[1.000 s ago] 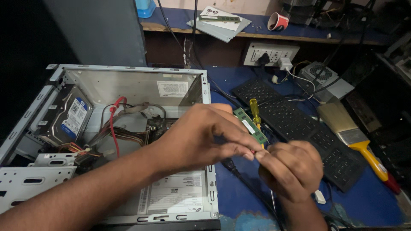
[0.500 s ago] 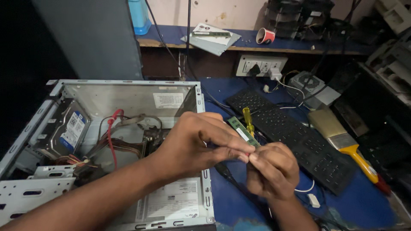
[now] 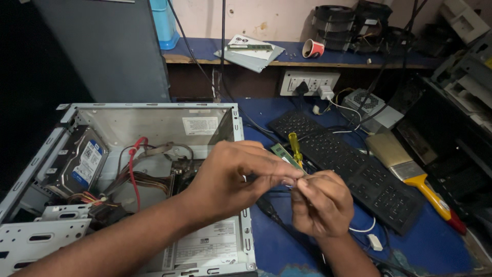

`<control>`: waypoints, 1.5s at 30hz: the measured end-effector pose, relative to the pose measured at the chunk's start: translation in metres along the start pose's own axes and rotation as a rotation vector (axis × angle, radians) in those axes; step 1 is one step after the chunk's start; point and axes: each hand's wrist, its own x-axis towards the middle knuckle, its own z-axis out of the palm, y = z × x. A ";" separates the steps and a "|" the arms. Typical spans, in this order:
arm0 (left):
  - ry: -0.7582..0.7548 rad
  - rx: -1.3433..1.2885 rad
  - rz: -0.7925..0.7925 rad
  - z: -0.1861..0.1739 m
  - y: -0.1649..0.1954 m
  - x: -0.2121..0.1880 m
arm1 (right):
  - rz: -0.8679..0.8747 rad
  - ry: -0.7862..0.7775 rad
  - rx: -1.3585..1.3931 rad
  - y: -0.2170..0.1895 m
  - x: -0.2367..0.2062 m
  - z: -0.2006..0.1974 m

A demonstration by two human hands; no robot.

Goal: The person uses a screwdriver to remove screws from a component inside a desktop computer case. They then remove a green circuit board, handle a small connector, and reinsert the board into the motherboard.

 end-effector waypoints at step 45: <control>0.112 0.192 0.045 0.002 0.003 0.000 | 0.228 0.032 0.114 -0.003 -0.003 0.004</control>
